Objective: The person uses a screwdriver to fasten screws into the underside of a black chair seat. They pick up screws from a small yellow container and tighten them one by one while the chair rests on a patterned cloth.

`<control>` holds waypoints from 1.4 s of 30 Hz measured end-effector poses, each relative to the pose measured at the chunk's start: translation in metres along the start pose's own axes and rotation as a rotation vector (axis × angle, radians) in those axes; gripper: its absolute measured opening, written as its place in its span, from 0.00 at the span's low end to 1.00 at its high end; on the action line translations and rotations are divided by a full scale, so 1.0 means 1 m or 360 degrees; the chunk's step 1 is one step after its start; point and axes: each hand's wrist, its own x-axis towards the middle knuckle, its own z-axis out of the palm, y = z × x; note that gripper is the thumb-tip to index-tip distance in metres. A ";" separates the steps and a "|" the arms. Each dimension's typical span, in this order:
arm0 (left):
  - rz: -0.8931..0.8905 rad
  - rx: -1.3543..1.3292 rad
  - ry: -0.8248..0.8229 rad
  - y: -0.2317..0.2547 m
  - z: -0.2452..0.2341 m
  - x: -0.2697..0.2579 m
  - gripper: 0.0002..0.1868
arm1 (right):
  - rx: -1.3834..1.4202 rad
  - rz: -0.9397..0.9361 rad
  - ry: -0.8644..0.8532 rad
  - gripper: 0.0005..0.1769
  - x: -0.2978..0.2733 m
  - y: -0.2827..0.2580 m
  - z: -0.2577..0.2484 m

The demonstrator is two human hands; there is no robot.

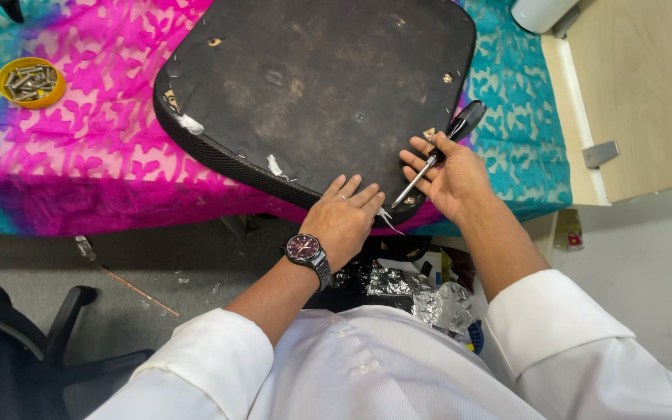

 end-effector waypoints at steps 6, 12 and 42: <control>-0.0002 0.0145 0.0037 0.006 0.009 0.000 0.24 | -0.0068 -0.0169 0.0087 0.17 -0.020 -0.002 -0.026; -0.0120 0.0175 0.0081 0.009 0.006 -0.009 0.21 | 0.0123 -0.0285 0.0117 0.19 -0.015 -0.005 -0.023; -0.0218 0.0170 0.0315 0.038 0.029 -0.003 0.33 | -0.0092 -0.0178 -0.0104 0.17 0.038 -0.037 -0.035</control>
